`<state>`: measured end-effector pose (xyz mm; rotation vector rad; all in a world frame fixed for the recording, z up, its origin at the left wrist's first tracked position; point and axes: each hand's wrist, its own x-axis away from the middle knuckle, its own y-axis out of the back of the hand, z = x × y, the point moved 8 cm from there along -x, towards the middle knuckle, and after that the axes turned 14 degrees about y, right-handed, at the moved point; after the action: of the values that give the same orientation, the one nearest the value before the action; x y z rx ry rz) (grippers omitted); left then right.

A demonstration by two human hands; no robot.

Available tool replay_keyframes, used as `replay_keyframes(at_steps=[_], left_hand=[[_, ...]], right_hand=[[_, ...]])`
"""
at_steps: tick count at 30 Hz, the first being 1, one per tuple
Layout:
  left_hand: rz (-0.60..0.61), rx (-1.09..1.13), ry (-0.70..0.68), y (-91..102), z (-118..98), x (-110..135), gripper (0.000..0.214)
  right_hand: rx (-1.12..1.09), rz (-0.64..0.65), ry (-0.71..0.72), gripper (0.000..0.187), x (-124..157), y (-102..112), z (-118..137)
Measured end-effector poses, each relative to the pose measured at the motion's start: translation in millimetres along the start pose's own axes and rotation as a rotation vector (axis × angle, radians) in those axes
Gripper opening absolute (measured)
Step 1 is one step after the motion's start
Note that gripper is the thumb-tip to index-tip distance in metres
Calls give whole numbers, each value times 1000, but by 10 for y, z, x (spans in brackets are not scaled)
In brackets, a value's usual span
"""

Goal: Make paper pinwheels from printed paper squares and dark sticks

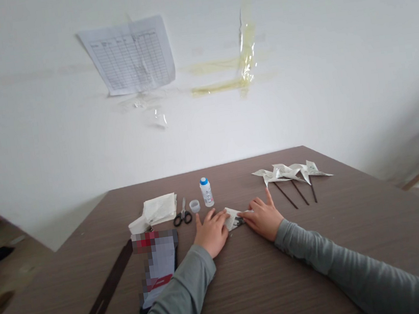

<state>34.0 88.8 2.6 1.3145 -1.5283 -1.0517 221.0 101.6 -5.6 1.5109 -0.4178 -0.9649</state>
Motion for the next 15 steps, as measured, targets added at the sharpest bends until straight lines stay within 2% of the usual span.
replay_keyframes(at_steps=[5, 10, 15], left_hand=[[-34, -10, -2, 7, -36, -15, 64], [-18, -36, 11, -18, -47, -54, 53], [-67, -23, 25, -29, -11, -95, 39]], right_hand=[[23, -1, 32, 35, 8, -23, -3], [35, 30, 24, 40, 8, -28, -3], [-35, 46, -36, 37, 13, -33, -15]])
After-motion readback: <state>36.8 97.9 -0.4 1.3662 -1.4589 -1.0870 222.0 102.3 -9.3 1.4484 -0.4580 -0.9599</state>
